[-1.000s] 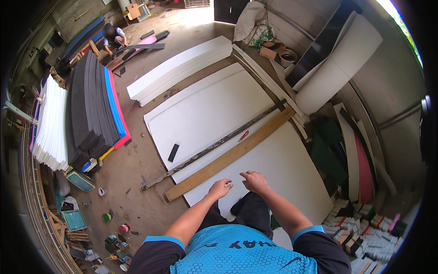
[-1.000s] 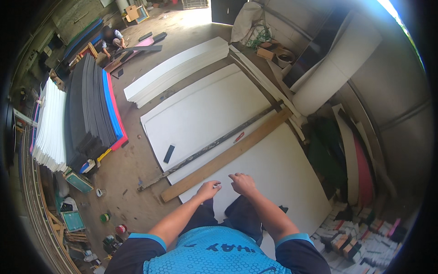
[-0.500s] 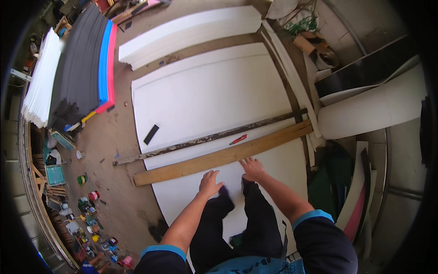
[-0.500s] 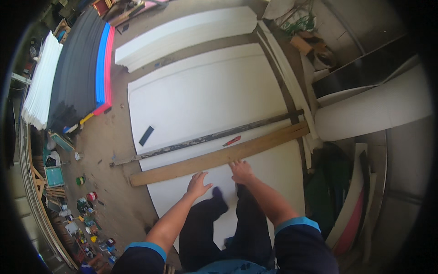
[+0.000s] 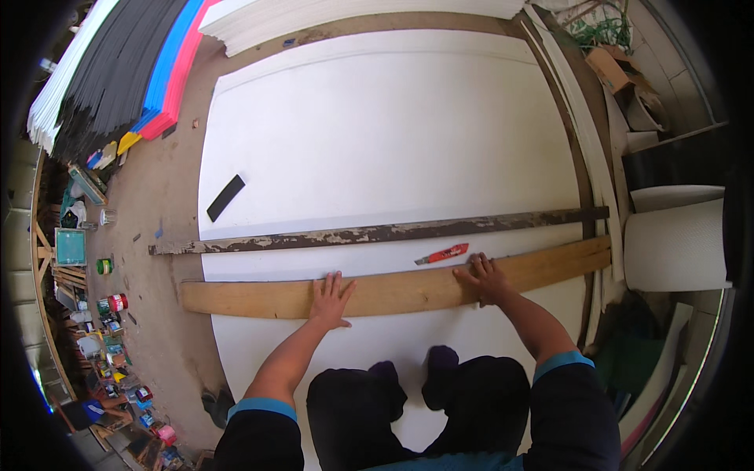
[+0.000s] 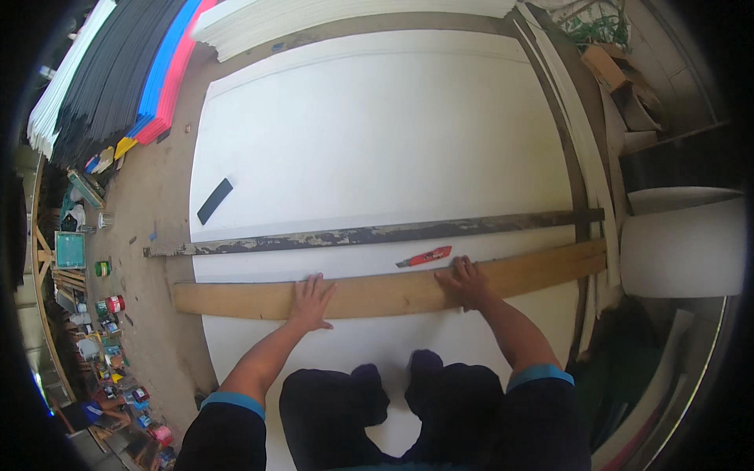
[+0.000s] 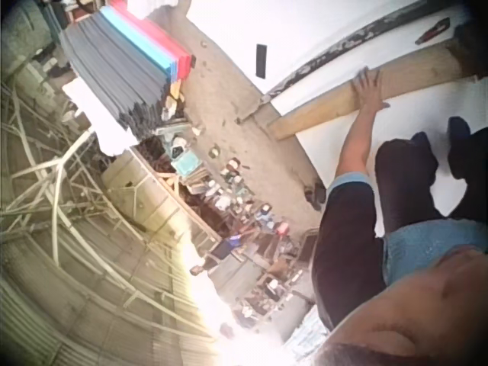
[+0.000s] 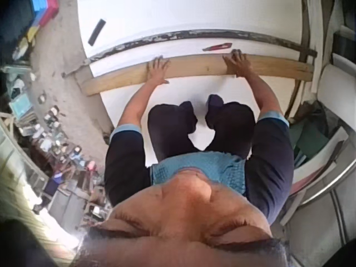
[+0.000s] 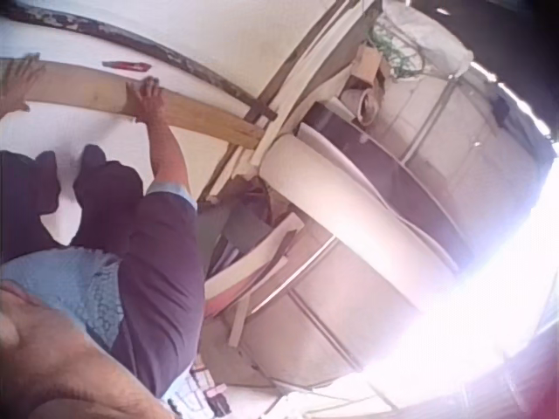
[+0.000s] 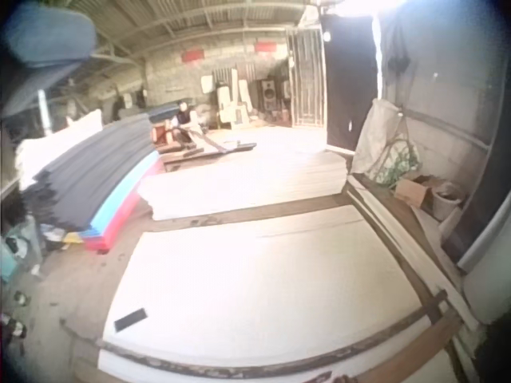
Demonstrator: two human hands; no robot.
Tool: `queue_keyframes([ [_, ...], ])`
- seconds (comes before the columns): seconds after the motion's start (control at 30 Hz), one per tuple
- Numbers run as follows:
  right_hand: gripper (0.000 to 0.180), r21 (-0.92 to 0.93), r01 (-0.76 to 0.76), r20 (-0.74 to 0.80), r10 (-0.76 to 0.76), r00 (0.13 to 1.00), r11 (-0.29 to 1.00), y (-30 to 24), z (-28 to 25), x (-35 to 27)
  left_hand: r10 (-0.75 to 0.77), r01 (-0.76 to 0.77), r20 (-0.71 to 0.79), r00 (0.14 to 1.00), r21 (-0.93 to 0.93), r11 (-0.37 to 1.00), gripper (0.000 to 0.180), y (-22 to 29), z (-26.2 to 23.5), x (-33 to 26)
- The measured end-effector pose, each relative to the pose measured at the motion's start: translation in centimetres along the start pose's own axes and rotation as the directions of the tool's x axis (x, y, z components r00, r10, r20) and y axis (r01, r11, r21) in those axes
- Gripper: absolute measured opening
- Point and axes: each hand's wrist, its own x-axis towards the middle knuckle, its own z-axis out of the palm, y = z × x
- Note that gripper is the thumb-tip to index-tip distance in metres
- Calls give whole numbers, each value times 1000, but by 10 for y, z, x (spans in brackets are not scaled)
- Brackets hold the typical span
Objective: The person uses a utility knife and a straightedge to cut large white foam sheets into strips. They measure and mark the foam, then slice along the guide to separate sections. Cut pieces are stacked nearby while the person continues cutting additional sheets.
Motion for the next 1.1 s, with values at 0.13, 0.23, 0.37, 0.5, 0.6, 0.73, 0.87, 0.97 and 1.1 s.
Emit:
queue_keyframes([
  [0.13, 135, -26, 102, -153, -105, 983, 994, 12, 12, 8, 44, -31, -192, 980, 71, 997, 129, -15, 40, 6],
  [0.23, 132, -3, 119, -146, -118, 982, 993, 23, -14, -3, 79, -73, -174, 981, 42, 996, 130, -24, 17, 3],
  [0.37, 136, -83, 95, -292, -116, 949, 992, 48, -99, -17, -18, 42, -314, 949, 71, 997, 134, -47, -37, 1],
  [0.5, 138, -83, 0, -376, -31, 926, 997, 73, -175, -15, -60, 90, -407, 911, 53, 995, 136, -80, -111, 3],
  [0.6, 138, -162, -47, -417, -25, 909, 986, 94, -223, -9, -78, 112, -465, 882, 45, 993, 134, -102, -165, 3],
  [0.73, 135, -181, -96, -457, 3, 890, 979, 123, -247, 4, -56, 96, -512, 857, 52, 994, 134, -125, -218, 14],
  [0.87, 130, -83, -105, -377, 66, 924, 991, 130, -291, 24, -53, 85, -409, 911, 60, 995, 132, -158, -257, 42],
  [0.97, 121, -1, -107, -417, 97, 904, 994, 153, -280, 65, -69, 94, -375, 924, 49, 994, 132, -174, -257, 90],
  [1.1, 120, 92, -57, -345, 86, 935, 994, 197, -278, 117, -56, 71, -237, 970, 58, 996, 130, -191, -284, 143],
])
